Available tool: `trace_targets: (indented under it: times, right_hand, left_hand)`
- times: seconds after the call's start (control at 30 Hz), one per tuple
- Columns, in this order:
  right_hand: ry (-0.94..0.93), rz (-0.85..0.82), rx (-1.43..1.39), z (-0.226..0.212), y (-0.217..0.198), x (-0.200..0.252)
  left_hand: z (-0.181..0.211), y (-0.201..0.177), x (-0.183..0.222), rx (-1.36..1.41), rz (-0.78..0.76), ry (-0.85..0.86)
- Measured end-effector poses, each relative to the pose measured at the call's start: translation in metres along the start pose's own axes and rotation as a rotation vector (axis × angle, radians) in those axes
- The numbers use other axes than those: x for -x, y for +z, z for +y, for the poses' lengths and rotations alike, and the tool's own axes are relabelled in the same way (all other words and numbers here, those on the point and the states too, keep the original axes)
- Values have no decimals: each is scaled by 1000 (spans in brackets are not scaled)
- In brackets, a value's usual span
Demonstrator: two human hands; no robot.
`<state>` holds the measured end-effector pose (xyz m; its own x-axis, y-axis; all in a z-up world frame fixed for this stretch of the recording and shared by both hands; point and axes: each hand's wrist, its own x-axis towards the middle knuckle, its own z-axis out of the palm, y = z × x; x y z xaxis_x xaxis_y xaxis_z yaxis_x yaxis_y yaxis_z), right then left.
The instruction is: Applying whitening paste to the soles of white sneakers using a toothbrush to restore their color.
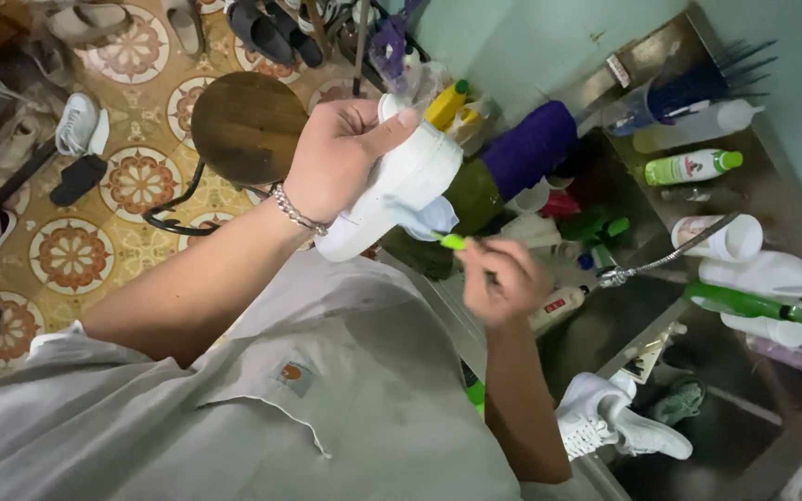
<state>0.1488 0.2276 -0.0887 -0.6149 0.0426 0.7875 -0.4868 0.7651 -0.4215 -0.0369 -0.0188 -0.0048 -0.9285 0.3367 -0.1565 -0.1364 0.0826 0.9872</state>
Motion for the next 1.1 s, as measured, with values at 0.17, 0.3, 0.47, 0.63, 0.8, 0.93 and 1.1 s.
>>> trace_targets:
  times: [0.17, 0.3, 0.47, 0.63, 0.8, 0.93, 1.1]
  right_hand:
    - [-25, -15, -70, 24, 9, 2]
    - [-74, 102, -33, 51, 19, -16]
    - [219, 12, 127, 44, 2, -5]
    - [501, -475, 511, 69, -13, 55]
    - [527, -1352, 742, 58, 52, 52]
    - [257, -1248, 843, 84, 98, 103]
    - [423, -1570, 754, 89, 113, 89]
  left_hand:
    - [-9, -12, -8, 24, 22, -74]
    - [-19, -20, -16, 12, 31, -73]
    - [1, -50, -3, -47, -73, 140]
    - [-12, -83, 11, -514, -46, 719]
    - [-17, -108, 6, -1387, 281, 1239]
    - [-2, -124, 4, -1624, 307, 1265]
    - [-18, -131, -14, -1690, 401, 1185]
